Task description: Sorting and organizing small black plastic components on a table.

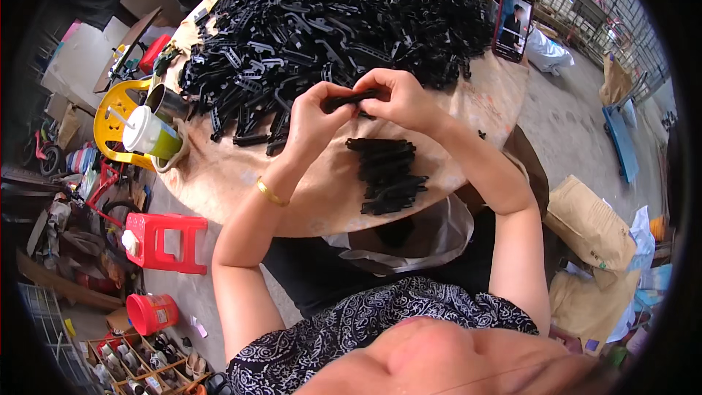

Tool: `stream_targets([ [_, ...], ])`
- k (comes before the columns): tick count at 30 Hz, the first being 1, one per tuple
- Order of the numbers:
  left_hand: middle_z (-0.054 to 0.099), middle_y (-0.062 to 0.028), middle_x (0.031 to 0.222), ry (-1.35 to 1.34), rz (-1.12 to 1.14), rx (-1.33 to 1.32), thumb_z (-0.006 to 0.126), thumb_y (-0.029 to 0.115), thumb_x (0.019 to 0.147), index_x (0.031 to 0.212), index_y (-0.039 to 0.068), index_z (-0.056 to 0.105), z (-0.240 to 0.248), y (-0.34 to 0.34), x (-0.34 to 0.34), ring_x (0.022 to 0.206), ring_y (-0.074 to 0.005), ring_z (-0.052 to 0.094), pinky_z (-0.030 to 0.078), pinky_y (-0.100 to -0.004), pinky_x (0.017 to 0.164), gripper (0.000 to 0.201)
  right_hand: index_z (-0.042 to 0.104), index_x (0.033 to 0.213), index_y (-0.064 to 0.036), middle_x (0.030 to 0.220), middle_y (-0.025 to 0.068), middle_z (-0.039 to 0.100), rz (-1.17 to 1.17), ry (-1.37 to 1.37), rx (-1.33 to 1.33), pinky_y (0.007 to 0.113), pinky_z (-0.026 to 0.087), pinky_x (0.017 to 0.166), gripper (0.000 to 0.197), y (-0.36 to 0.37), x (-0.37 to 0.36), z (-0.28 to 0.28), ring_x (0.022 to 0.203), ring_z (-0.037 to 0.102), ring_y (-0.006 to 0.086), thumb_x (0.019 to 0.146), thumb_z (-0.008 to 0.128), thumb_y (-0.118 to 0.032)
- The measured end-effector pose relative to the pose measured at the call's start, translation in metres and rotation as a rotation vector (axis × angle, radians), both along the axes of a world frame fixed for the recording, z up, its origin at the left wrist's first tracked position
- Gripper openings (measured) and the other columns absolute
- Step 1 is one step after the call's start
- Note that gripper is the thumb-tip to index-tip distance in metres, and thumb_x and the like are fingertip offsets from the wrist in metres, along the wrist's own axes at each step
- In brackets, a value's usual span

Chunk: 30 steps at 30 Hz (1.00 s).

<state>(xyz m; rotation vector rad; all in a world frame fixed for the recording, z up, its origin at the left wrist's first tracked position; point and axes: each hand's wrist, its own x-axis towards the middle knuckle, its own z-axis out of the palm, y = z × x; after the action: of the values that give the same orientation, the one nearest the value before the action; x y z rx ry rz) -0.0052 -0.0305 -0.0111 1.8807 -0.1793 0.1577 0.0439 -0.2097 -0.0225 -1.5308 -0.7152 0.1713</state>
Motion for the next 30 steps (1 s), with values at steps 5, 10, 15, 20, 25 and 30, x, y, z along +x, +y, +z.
stream_targets([
  [5, 0.068, -0.0038, 0.077, -0.130, 0.082, -0.013, 0.073, 0.004, 0.073, 0.088, -0.001, 0.067, 0.001, -0.008, -0.008, 0.067, -0.0037, 0.057, 0.047, -0.0197, 0.061, 0.017, 0.067, 0.091, -0.0005, 0.079, 0.0076, 0.066, -0.076, -0.179, -0.030, 0.023, 0.048, 0.062, 0.021, -0.002, -0.008, 0.007, 0.069, 0.058, 0.0085, 0.070, 0.063, -0.001],
  [10, 0.067, -0.0027, 0.075, -0.179, 0.083, 0.077, 0.072, 0.002, 0.072, 0.088, -0.001, 0.067, -0.001, -0.005, -0.009, 0.067, -0.0028, 0.057, 0.048, -0.0195, 0.062, 0.017, 0.068, 0.089, -0.0004, 0.077, 0.0087, 0.064, -0.114, -0.341, -0.019, 0.025, 0.048, 0.059, 0.020, 0.000, -0.010, 0.006, 0.066, 0.059, 0.0110, 0.070, 0.063, 0.000],
  [15, 0.067, -0.0033, 0.080, -0.170, 0.046, -0.053, 0.071, 0.000, 0.074, 0.091, -0.001, 0.065, 0.000, -0.007, -0.004, 0.071, -0.0050, 0.059, 0.049, -0.0200, 0.066, 0.017, 0.068, 0.089, -0.0004, 0.077, 0.0085, 0.062, -0.106, -0.333, 0.076, 0.025, 0.048, 0.059, 0.019, 0.000, -0.003, 0.001, 0.065, 0.058, 0.0109, 0.071, 0.064, 0.001],
  [20, 0.067, -0.0039, 0.082, -0.152, 0.039, -0.056, 0.070, -0.001, 0.076, 0.092, -0.001, 0.065, 0.001, -0.006, -0.005, 0.074, -0.0059, 0.060, 0.050, -0.0202, 0.067, 0.017, 0.064, 0.094, 0.0025, 0.091, 0.0080, 0.064, -0.090, -0.340, -0.077, 0.025, 0.052, 0.071, 0.021, -0.005, -0.011, 0.012, 0.082, 0.062, 0.0122, 0.074, 0.062, 0.007],
  [25, 0.067, -0.0025, 0.081, -0.175, 0.050, -0.020, 0.070, -0.001, 0.075, 0.091, -0.001, 0.066, 0.006, -0.002, -0.008, 0.072, -0.0048, 0.059, 0.049, -0.0197, 0.066, 0.017, 0.063, 0.093, 0.0015, 0.090, 0.0090, 0.063, -0.096, -0.414, -0.047, 0.026, 0.051, 0.069, 0.020, -0.002, -0.013, 0.015, 0.080, 0.063, 0.0142, 0.074, 0.062, 0.006],
  [30, 0.066, -0.0014, 0.078, -0.183, 0.074, 0.020, 0.070, 0.000, 0.073, 0.089, 0.000, 0.067, 0.006, -0.007, -0.010, 0.068, -0.0040, 0.056, 0.047, -0.0186, 0.064, 0.016, 0.063, 0.090, 0.0010, 0.082, 0.0132, 0.061, -0.128, -0.482, 0.019, 0.029, 0.049, 0.060, 0.017, -0.001, -0.012, 0.010, 0.066, 0.060, 0.0198, 0.073, 0.064, 0.003],
])
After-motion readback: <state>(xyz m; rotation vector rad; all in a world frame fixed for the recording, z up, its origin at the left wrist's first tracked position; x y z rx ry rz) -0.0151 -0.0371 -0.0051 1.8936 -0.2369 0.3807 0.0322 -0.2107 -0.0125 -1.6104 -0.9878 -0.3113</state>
